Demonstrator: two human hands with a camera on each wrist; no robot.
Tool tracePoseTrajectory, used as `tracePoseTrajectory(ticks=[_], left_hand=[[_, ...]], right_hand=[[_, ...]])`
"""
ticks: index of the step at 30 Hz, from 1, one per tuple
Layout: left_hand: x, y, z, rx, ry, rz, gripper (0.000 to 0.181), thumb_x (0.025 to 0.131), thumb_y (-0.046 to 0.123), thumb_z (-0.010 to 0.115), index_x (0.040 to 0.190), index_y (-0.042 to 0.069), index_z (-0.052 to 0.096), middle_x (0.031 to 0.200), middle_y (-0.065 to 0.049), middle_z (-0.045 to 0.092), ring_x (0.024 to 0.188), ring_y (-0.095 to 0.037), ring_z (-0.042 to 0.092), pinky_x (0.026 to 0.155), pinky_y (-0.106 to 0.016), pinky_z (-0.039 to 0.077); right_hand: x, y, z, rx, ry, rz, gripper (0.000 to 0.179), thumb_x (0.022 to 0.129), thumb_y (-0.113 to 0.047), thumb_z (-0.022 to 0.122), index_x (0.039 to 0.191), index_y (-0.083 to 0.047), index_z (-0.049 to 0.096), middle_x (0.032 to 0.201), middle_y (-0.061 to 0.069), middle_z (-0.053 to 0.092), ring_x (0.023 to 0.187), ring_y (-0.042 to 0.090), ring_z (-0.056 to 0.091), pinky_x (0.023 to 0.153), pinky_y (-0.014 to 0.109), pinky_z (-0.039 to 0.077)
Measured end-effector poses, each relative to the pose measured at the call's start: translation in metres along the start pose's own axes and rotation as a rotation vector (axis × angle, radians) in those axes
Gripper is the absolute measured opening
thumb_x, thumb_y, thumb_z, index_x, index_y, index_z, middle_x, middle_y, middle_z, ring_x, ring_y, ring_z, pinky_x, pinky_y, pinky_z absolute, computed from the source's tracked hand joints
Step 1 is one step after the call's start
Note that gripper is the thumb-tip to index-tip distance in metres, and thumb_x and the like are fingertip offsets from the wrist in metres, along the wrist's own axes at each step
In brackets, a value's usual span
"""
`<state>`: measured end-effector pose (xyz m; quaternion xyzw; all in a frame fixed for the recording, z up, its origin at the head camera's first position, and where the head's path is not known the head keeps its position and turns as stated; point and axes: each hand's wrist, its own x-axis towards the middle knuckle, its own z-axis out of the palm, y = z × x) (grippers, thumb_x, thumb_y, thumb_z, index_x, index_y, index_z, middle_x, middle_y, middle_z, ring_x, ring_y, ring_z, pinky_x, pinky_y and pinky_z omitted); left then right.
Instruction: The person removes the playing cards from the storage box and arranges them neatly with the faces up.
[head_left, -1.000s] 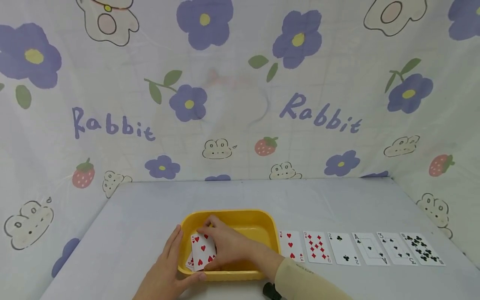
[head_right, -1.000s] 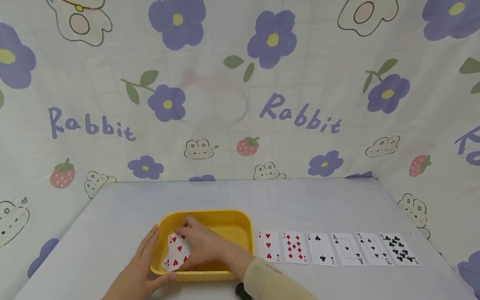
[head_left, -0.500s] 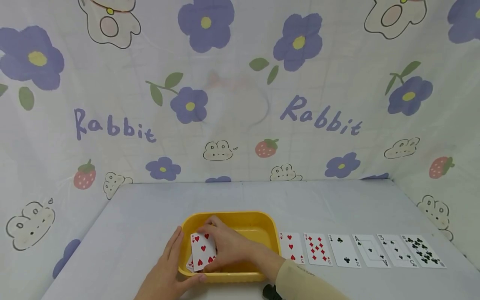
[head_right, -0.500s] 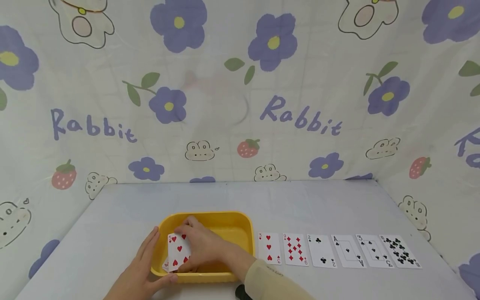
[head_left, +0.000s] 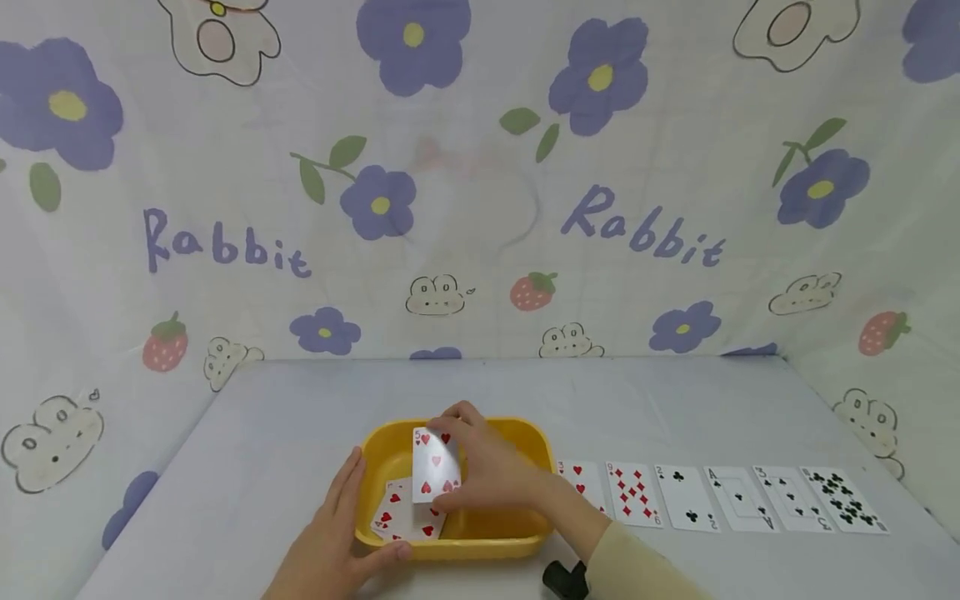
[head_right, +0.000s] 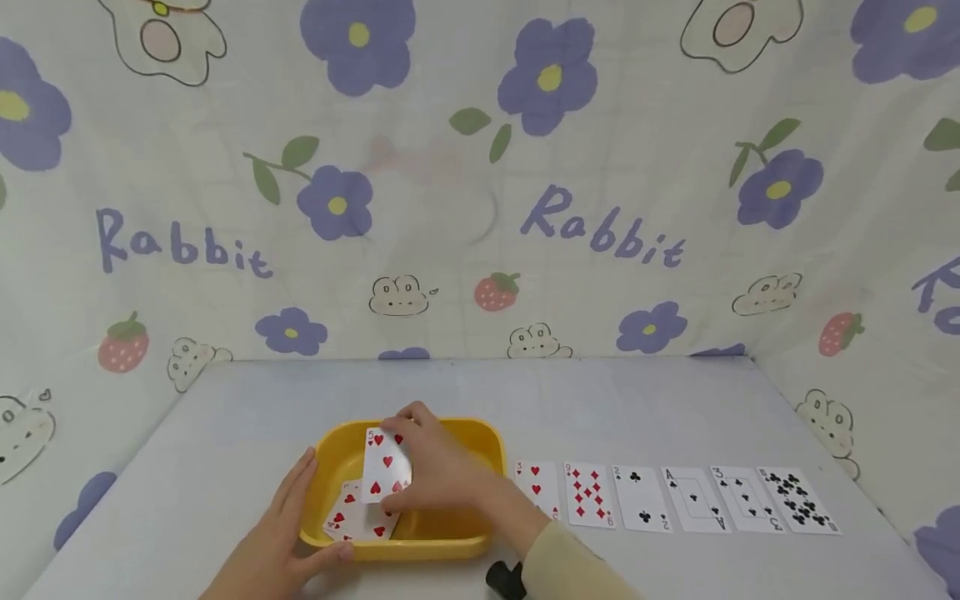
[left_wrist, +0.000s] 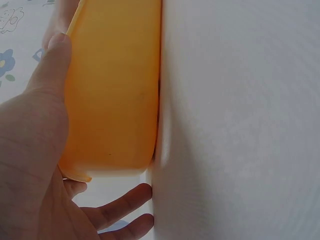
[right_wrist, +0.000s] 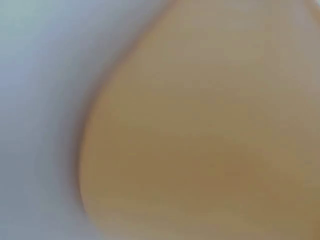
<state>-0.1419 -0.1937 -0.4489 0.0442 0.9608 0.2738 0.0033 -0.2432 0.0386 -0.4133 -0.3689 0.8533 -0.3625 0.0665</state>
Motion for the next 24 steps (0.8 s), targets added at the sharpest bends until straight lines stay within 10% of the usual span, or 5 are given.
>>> tracePoseTrajectory(ticks=[12, 24], left_hand=[[0.001, 0.000, 0.003, -0.010, 0.003, -0.004, 0.127, 0.068, 0.081, 0.063, 0.159, 0.013, 0.005, 0.164, -0.001, -0.001, 0.141, -0.034, 0.029, 0.107, -0.055, 0.034], [-0.001, 0.002, 0.001, -0.011, 0.000, 0.009, 0.126, 0.069, 0.081, 0.062, 0.159, 0.012, 0.006, 0.164, -0.003, 0.000, 0.139, -0.035, 0.032, 0.106, -0.055, 0.036]], right_hand=[[-0.084, -0.017, -0.066, -0.149, 0.169, 0.093, 0.082, 0.067, -0.033, 0.092, 0.140, -0.020, 0.055, 0.132, -0.013, 0.042, 0.115, 0.009, 0.046, 0.095, 0.032, 0.050], [-0.177, -0.012, -0.080, -0.299, 0.309, 0.315, 0.085, 0.062, -0.032, 0.094, 0.137, -0.017, 0.058, 0.136, -0.009, 0.044, 0.121, 0.014, 0.040, 0.097, 0.038, 0.049]])
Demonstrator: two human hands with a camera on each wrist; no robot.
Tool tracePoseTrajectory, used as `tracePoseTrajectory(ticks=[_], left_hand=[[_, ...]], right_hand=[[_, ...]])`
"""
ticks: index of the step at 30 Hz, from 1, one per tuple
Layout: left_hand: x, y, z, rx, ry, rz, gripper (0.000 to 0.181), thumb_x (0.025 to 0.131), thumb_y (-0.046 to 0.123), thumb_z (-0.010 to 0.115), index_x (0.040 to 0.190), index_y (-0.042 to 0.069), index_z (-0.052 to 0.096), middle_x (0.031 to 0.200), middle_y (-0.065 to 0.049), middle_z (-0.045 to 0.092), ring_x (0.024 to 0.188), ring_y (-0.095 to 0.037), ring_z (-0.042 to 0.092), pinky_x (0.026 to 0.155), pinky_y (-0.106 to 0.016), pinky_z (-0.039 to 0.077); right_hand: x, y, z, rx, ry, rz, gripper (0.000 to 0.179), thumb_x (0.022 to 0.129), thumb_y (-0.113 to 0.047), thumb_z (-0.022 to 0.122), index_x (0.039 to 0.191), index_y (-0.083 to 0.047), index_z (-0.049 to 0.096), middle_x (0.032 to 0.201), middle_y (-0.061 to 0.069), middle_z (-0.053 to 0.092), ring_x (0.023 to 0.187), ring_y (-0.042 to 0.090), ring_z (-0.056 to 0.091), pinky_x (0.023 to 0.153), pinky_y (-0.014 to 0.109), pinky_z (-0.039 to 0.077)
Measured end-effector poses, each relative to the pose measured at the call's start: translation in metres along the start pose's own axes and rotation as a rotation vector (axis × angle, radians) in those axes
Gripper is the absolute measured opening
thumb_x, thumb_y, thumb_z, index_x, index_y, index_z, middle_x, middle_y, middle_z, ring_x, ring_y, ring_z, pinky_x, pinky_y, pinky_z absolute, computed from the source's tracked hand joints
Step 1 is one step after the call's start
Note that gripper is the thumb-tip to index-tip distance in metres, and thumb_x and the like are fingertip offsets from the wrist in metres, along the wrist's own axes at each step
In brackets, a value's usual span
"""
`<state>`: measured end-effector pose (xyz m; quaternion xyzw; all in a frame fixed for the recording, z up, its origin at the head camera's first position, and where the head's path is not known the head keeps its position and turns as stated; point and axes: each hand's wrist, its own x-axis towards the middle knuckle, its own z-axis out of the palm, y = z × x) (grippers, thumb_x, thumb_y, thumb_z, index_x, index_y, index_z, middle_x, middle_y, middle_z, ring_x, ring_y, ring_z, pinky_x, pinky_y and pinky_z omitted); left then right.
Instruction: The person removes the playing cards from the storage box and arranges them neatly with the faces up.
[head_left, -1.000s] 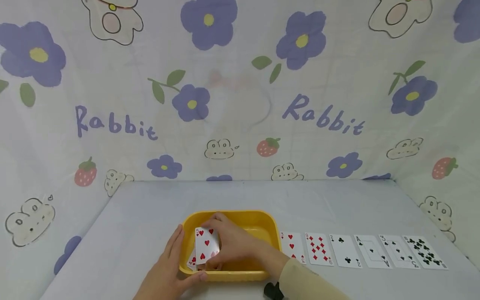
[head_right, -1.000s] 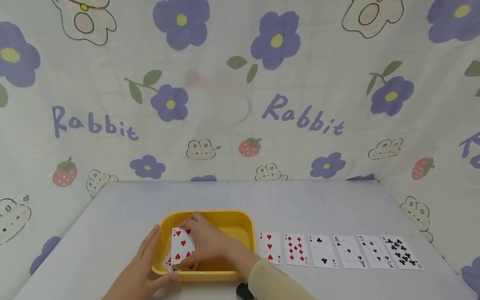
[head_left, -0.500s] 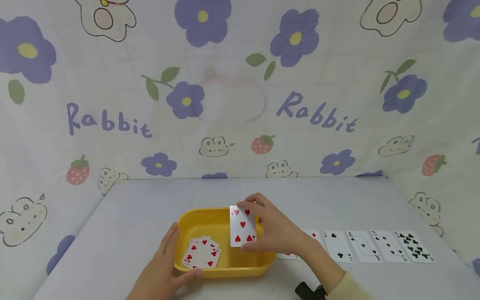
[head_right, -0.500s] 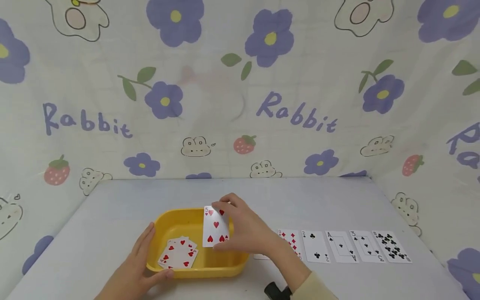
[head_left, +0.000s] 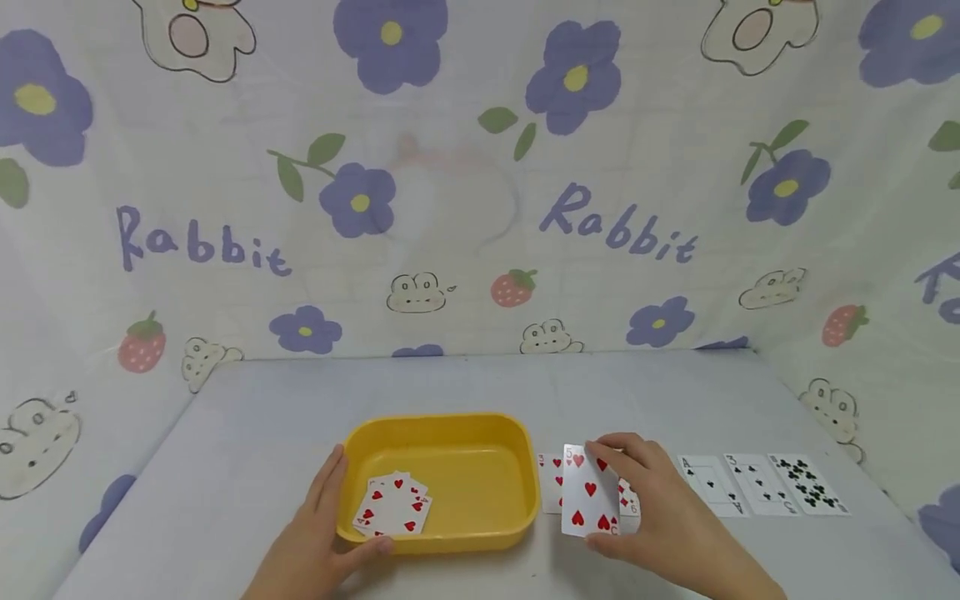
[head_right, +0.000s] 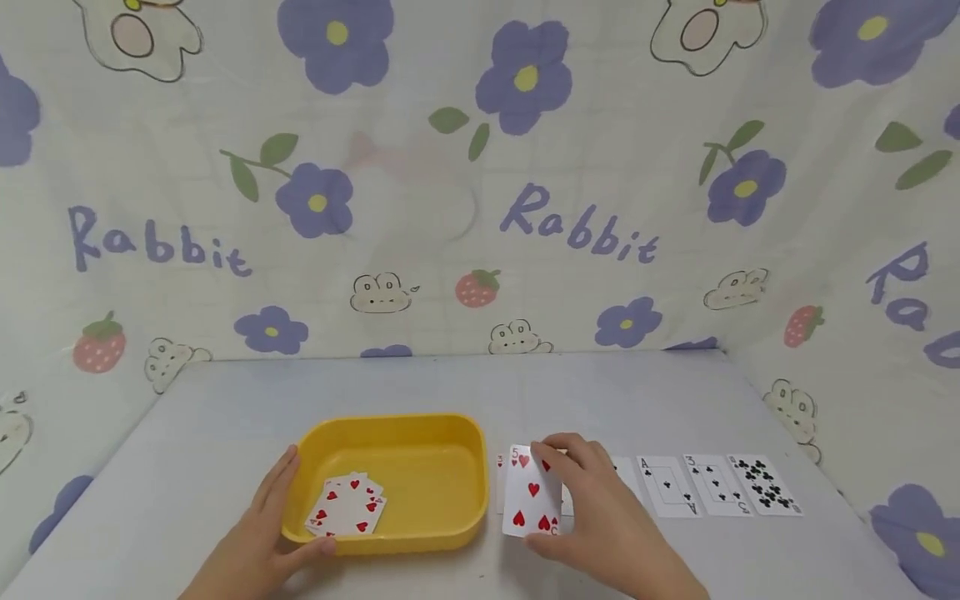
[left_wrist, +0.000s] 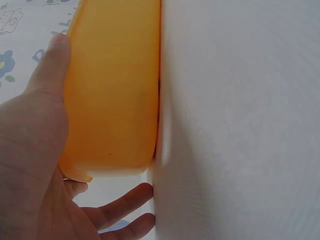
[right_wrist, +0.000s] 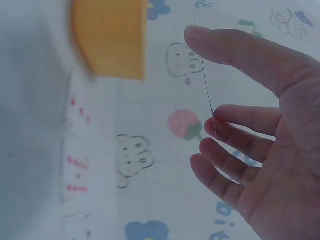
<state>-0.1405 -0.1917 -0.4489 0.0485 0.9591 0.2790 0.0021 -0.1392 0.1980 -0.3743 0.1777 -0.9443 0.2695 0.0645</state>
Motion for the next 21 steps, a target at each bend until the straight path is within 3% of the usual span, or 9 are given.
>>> tracePoseTrajectory(ticks=[5, 8, 14, 21], left_hand=[[0.001, 0.001, -0.001, -0.004, -0.002, -0.007, 0.127, 0.069, 0.081, 0.063, 0.159, 0.011, 0.006, 0.164, -0.004, 0.000, 0.139, -0.036, 0.031, 0.106, -0.056, 0.035], [0.001, 0.002, 0.000, -0.008, -0.007, -0.006, 0.127, 0.069, 0.081, 0.063, 0.159, 0.011, 0.006, 0.164, -0.004, 0.000, 0.139, -0.036, 0.031, 0.106, -0.056, 0.035], [0.001, 0.000, 0.003, 0.004, -0.008, -0.029, 0.128, 0.068, 0.082, 0.063, 0.159, 0.012, 0.006, 0.164, -0.004, 0.000, 0.139, -0.036, 0.033, 0.106, -0.056, 0.035], [0.002, -0.002, 0.003, 0.027, 0.014, 0.005, 0.127, 0.069, 0.082, 0.062, 0.159, 0.011, 0.007, 0.164, -0.004, 0.002, 0.138, -0.035, 0.035, 0.105, -0.054, 0.038]], right_hand=[[-0.009, 0.014, 0.012, 0.047, -0.106, 0.155, 0.086, 0.060, -0.038, 0.095, 0.136, -0.021, 0.058, 0.138, -0.008, 0.044, 0.127, 0.018, 0.038, 0.099, 0.042, 0.047], [-0.013, 0.020, 0.020, 0.084, -0.135, 0.200, 0.087, 0.060, -0.036, 0.095, 0.138, -0.024, 0.057, 0.140, -0.007, 0.043, 0.132, 0.023, 0.036, 0.102, 0.045, 0.044], [-0.015, 0.029, 0.031, 0.187, -0.219, 0.205, 0.083, 0.060, -0.038, 0.094, 0.135, -0.034, 0.057, 0.143, -0.006, 0.040, 0.130, 0.025, 0.040, 0.101, 0.049, 0.045], [-0.014, 0.038, 0.037, 0.241, -0.286, 0.206, 0.084, 0.061, -0.043, 0.092, 0.136, -0.035, 0.055, 0.145, 0.000, 0.039, 0.110, 0.018, 0.051, 0.092, 0.045, 0.049]])
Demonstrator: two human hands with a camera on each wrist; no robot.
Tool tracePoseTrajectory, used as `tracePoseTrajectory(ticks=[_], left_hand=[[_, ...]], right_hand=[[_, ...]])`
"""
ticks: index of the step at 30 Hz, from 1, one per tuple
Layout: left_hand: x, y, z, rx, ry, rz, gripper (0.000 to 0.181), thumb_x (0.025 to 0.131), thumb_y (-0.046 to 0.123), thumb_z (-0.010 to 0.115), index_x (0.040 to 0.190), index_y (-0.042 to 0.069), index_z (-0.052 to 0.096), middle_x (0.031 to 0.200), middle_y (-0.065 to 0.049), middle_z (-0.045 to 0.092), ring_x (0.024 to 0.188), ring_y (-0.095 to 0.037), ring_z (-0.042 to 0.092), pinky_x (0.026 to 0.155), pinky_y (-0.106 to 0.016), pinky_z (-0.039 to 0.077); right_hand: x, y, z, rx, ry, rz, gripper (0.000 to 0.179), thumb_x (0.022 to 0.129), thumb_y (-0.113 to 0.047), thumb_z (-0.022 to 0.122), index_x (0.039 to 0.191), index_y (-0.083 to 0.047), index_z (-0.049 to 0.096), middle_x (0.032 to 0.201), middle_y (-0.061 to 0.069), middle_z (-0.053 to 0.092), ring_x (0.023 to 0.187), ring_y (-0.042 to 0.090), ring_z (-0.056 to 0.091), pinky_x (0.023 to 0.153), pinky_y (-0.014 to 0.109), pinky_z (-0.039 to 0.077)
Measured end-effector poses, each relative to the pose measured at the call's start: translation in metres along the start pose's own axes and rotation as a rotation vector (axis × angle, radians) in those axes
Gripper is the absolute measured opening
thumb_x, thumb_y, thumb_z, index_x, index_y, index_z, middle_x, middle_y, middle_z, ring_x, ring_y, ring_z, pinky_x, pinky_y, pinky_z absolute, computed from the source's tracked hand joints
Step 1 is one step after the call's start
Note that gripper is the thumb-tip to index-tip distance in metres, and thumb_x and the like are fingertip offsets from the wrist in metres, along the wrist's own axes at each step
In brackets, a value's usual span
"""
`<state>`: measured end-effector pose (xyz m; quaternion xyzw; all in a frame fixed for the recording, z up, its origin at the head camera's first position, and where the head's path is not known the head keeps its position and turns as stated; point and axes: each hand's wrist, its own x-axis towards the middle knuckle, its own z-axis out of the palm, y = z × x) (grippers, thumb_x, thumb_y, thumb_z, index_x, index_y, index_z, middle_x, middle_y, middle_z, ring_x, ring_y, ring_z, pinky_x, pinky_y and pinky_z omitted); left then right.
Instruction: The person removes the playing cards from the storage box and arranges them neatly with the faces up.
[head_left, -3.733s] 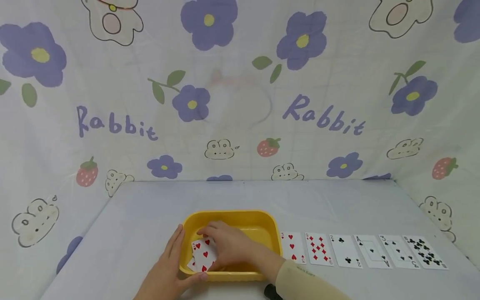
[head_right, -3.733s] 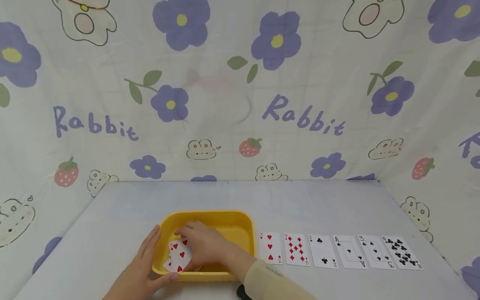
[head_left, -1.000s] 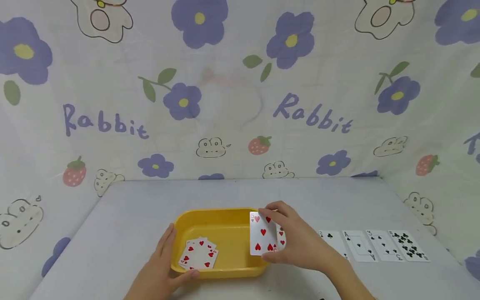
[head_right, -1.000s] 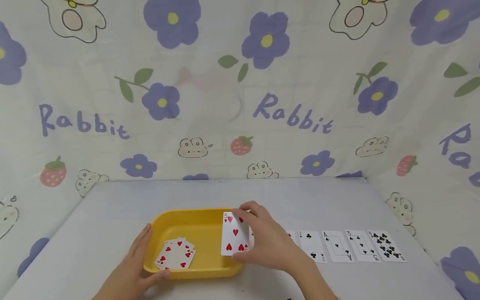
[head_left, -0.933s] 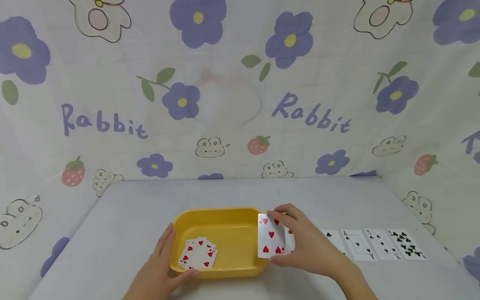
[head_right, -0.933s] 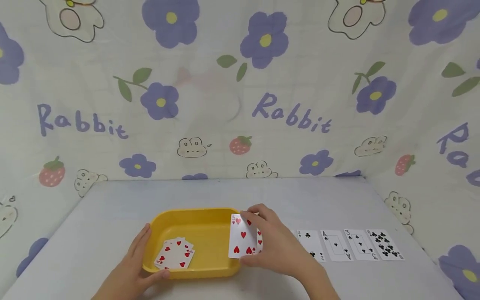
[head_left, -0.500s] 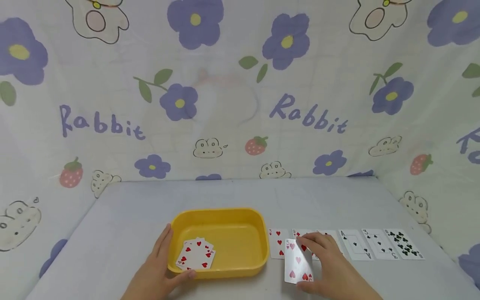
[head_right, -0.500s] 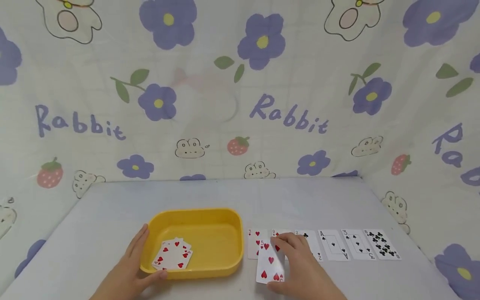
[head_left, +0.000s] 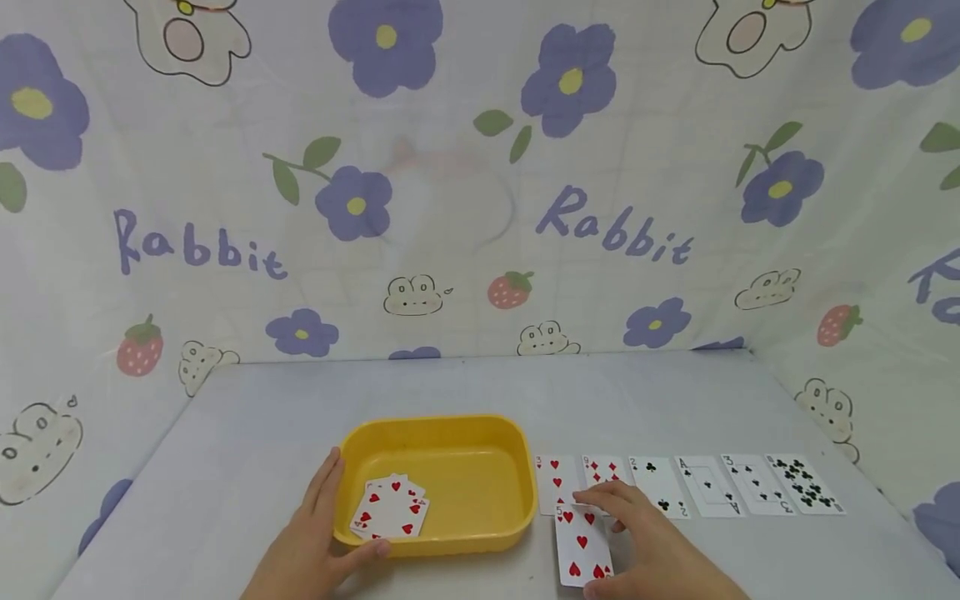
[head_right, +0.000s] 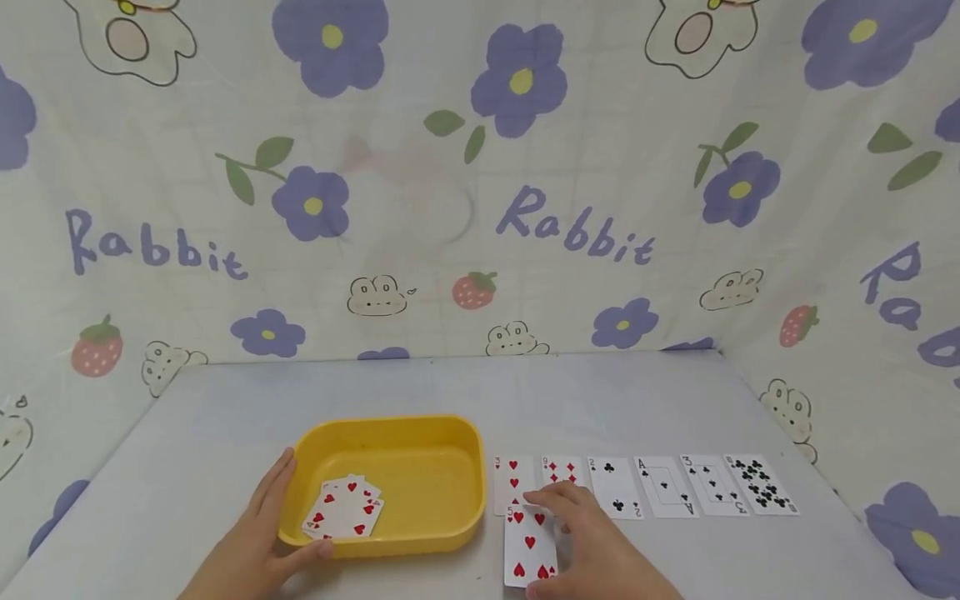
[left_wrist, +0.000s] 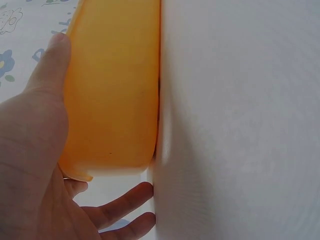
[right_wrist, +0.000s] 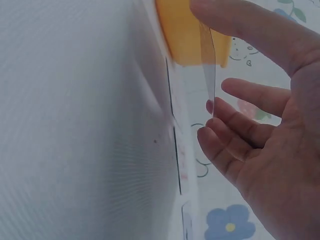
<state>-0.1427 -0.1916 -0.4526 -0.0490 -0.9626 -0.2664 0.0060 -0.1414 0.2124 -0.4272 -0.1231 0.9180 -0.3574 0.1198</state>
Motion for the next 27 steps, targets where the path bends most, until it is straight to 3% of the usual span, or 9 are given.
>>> tracePoseTrajectory(ticks=[10, 14, 18, 27], left_hand=[[0.001, 0.003, -0.002, -0.009, -0.016, -0.023, 0.128, 0.068, 0.081, 0.064, 0.159, 0.013, 0.006, 0.164, -0.004, 0.001, 0.138, -0.034, 0.033, 0.106, -0.055, 0.036], [0.001, 0.003, -0.003, -0.009, -0.012, -0.018, 0.128, 0.068, 0.081, 0.064, 0.159, 0.012, 0.006, 0.164, -0.004, 0.002, 0.138, -0.035, 0.034, 0.106, -0.055, 0.037], [0.001, 0.004, -0.004, -0.010, -0.017, -0.023, 0.128, 0.068, 0.081, 0.064, 0.159, 0.012, 0.006, 0.164, -0.004, 0.001, 0.138, -0.035, 0.034, 0.105, -0.055, 0.037], [0.001, 0.005, -0.006, -0.010, -0.028, -0.025, 0.128, 0.069, 0.081, 0.063, 0.159, 0.011, 0.005, 0.164, -0.005, 0.001, 0.138, -0.035, 0.034, 0.105, -0.055, 0.037]], right_hand=[[0.009, 0.007, 0.012, 0.053, -0.053, 0.081, 0.087, 0.054, -0.048, 0.094, 0.132, -0.040, 0.056, 0.149, 0.007, 0.036, 0.126, 0.033, 0.043, 0.097, 0.055, 0.046], [0.011, 0.003, 0.013, 0.035, -0.080, 0.123, 0.092, 0.050, -0.058, 0.092, 0.132, -0.037, 0.056, 0.147, 0.007, 0.040, 0.119, 0.030, 0.047, 0.096, 0.056, 0.046], [0.011, 0.003, 0.013, 0.020, -0.101, 0.091, 0.095, 0.050, -0.065, 0.089, 0.134, -0.033, 0.055, 0.143, 0.004, 0.043, 0.119, 0.028, 0.047, 0.099, 0.056, 0.043], [0.014, 0.004, 0.017, 0.017, -0.088, 0.077, 0.094, 0.049, -0.062, 0.090, 0.132, -0.031, 0.057, 0.146, 0.009, 0.039, 0.127, 0.034, 0.041, 0.100, 0.058, 0.041]])
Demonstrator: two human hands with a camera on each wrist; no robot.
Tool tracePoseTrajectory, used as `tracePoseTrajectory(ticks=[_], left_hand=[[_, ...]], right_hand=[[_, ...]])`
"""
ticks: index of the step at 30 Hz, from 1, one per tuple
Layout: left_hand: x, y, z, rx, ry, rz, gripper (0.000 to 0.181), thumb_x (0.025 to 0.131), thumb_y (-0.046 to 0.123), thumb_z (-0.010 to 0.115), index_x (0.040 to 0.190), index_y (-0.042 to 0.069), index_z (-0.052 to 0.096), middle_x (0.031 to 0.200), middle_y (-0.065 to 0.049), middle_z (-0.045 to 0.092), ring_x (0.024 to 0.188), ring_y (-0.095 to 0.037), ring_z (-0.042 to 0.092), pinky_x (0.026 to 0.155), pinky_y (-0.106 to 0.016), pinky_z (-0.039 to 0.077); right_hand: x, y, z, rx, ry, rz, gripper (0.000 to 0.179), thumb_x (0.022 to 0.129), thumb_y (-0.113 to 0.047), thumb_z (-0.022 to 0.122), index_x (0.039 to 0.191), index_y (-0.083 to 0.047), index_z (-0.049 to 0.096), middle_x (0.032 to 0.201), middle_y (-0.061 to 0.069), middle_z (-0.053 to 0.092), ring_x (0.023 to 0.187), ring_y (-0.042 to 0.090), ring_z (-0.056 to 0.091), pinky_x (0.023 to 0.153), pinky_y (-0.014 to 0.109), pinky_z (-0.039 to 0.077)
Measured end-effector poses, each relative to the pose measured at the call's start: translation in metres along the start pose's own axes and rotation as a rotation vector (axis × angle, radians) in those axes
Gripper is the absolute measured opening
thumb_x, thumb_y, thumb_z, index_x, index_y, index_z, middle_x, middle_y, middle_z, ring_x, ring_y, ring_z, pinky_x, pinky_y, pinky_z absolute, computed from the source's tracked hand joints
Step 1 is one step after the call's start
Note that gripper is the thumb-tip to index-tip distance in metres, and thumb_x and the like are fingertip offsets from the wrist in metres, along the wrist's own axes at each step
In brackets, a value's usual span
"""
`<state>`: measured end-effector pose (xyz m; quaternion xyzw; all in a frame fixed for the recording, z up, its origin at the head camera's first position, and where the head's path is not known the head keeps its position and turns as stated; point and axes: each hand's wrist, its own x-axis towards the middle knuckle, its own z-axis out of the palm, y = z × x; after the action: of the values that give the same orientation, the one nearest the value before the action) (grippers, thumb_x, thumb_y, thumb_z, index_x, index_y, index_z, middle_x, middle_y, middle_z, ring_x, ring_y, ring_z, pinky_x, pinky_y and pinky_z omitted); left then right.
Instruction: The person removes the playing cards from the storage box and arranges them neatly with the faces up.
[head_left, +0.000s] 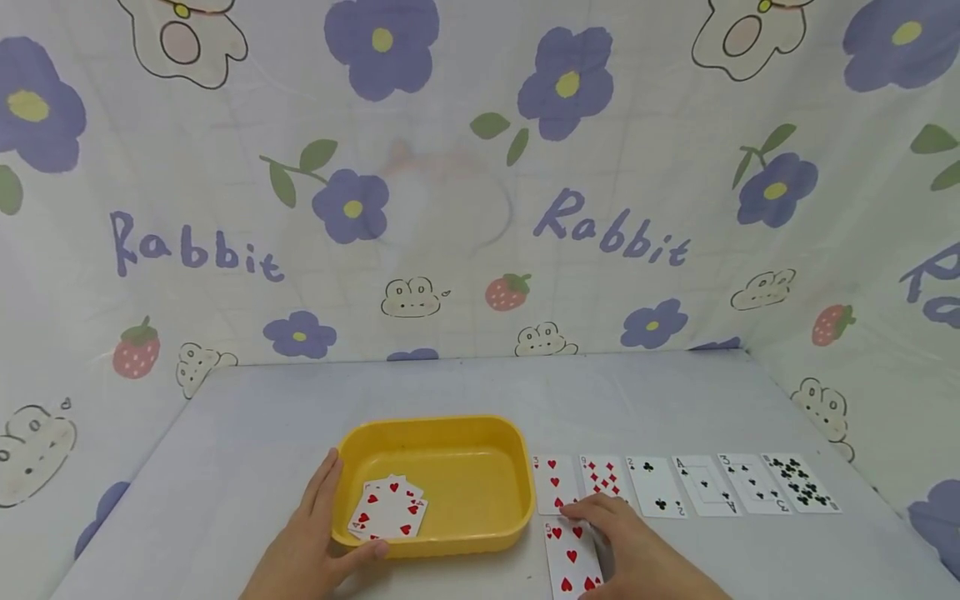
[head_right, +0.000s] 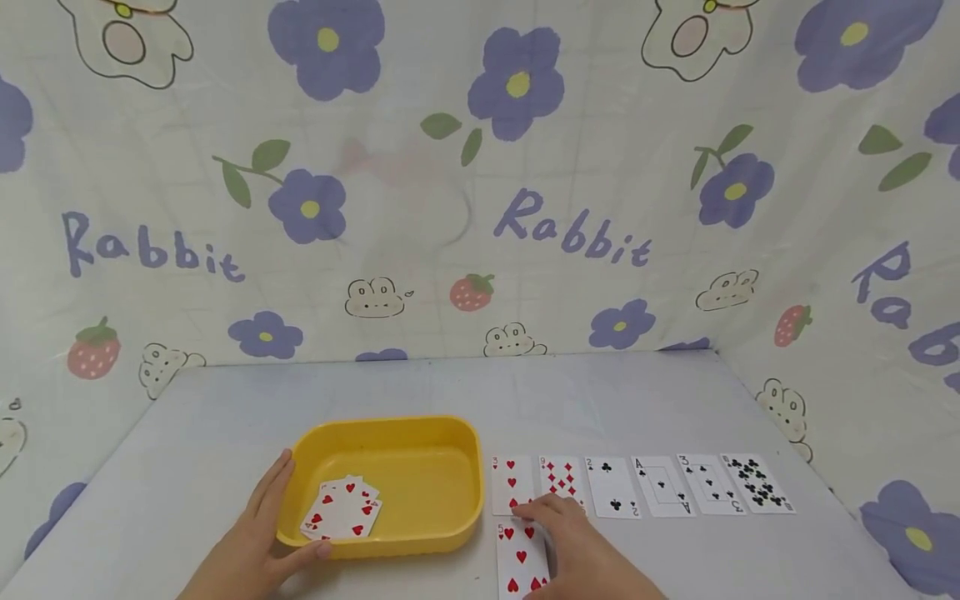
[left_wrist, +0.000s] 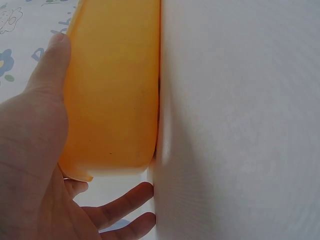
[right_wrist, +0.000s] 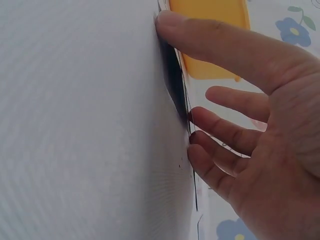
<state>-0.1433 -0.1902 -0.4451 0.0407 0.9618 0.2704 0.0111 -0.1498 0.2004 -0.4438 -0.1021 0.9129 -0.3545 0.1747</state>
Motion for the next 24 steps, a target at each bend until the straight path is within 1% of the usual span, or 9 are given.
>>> tracePoseTrajectory(ticks=[4, 7, 8, 12, 15, 17, 19, 24], left_hand=[[0.000, -0.002, 0.000, 0.001, 0.003, 0.014, 0.127, 0.069, 0.080, 0.063, 0.159, 0.010, 0.006, 0.164, -0.005, 0.001, 0.137, -0.035, 0.034, 0.105, -0.055, 0.037], [0.000, -0.002, 0.001, -0.004, -0.002, 0.010, 0.127, 0.069, 0.080, 0.064, 0.159, 0.011, 0.006, 0.164, -0.005, 0.000, 0.137, -0.035, 0.034, 0.105, -0.055, 0.037], [0.000, -0.002, 0.002, -0.007, -0.002, 0.007, 0.128, 0.069, 0.080, 0.064, 0.159, 0.011, 0.006, 0.164, -0.005, 0.000, 0.137, -0.036, 0.034, 0.105, -0.056, 0.037], [0.000, -0.002, 0.003, -0.005, -0.003, -0.003, 0.129, 0.068, 0.081, 0.064, 0.159, 0.011, 0.006, 0.164, -0.004, 0.000, 0.136, -0.035, 0.036, 0.105, -0.055, 0.037], [-0.001, -0.002, 0.003, -0.008, 0.004, 0.009, 0.128, 0.068, 0.081, 0.063, 0.159, 0.010, 0.007, 0.164, -0.003, 0.000, 0.136, -0.035, 0.036, 0.105, -0.055, 0.038], [-0.001, -0.002, 0.003, -0.016, 0.008, 0.020, 0.127, 0.069, 0.081, 0.063, 0.159, 0.010, 0.007, 0.164, -0.003, 0.001, 0.136, -0.036, 0.036, 0.104, -0.055, 0.038], [-0.001, -0.003, 0.003, -0.019, 0.011, 0.030, 0.126, 0.070, 0.081, 0.063, 0.159, 0.010, 0.007, 0.164, -0.003, 0.001, 0.137, -0.036, 0.035, 0.104, -0.055, 0.038], [-0.002, -0.004, 0.006, -0.019, 0.024, 0.042, 0.126, 0.070, 0.081, 0.062, 0.159, 0.010, 0.007, 0.164, -0.003, 0.001, 0.138, -0.036, 0.034, 0.105, -0.055, 0.037]], right_hand=[[0.000, 0.001, 0.001, -0.017, 0.016, -0.016, 0.094, 0.049, -0.062, 0.091, 0.132, -0.032, 0.057, 0.146, 0.008, 0.039, 0.128, 0.033, 0.040, 0.102, 0.058, 0.039], [-0.001, 0.002, 0.001, -0.022, 0.029, -0.012, 0.091, 0.049, -0.060, 0.092, 0.130, -0.035, 0.058, 0.148, 0.008, 0.038, 0.130, 0.035, 0.039, 0.102, 0.059, 0.038], [-0.002, 0.002, 0.000, -0.023, 0.032, -0.010, 0.090, 0.050, -0.058, 0.092, 0.130, -0.036, 0.058, 0.148, 0.006, 0.038, 0.131, 0.035, 0.039, 0.102, 0.059, 0.039], [-0.005, 0.003, -0.004, -0.025, 0.067, -0.031, 0.084, 0.056, -0.043, 0.094, 0.131, -0.037, 0.057, 0.144, -0.001, 0.042, 0.126, 0.029, 0.045, 0.101, 0.054, 0.043], [-0.006, 0.005, -0.008, -0.031, 0.111, -0.062, 0.079, 0.061, -0.038, 0.093, 0.131, -0.035, 0.058, 0.136, -0.005, 0.048, 0.117, 0.023, 0.050, 0.097, 0.050, 0.047], [-0.005, 0.006, -0.010, -0.033, 0.131, -0.073, 0.076, 0.062, -0.043, 0.092, 0.130, -0.033, 0.059, 0.130, -0.006, 0.051, 0.113, 0.021, 0.051, 0.094, 0.047, 0.050], [-0.003, 0.007, -0.011, -0.027, 0.144, -0.084, 0.072, 0.065, -0.046, 0.090, 0.129, -0.031, 0.060, 0.124, -0.008, 0.053, 0.106, 0.017, 0.053, 0.089, 0.042, 0.052], [0.000, 0.010, -0.012, -0.019, 0.161, -0.111, 0.062, 0.073, -0.046, 0.085, 0.127, -0.028, 0.062, 0.119, -0.009, 0.054, 0.102, 0.015, 0.053, 0.080, 0.032, 0.053]])
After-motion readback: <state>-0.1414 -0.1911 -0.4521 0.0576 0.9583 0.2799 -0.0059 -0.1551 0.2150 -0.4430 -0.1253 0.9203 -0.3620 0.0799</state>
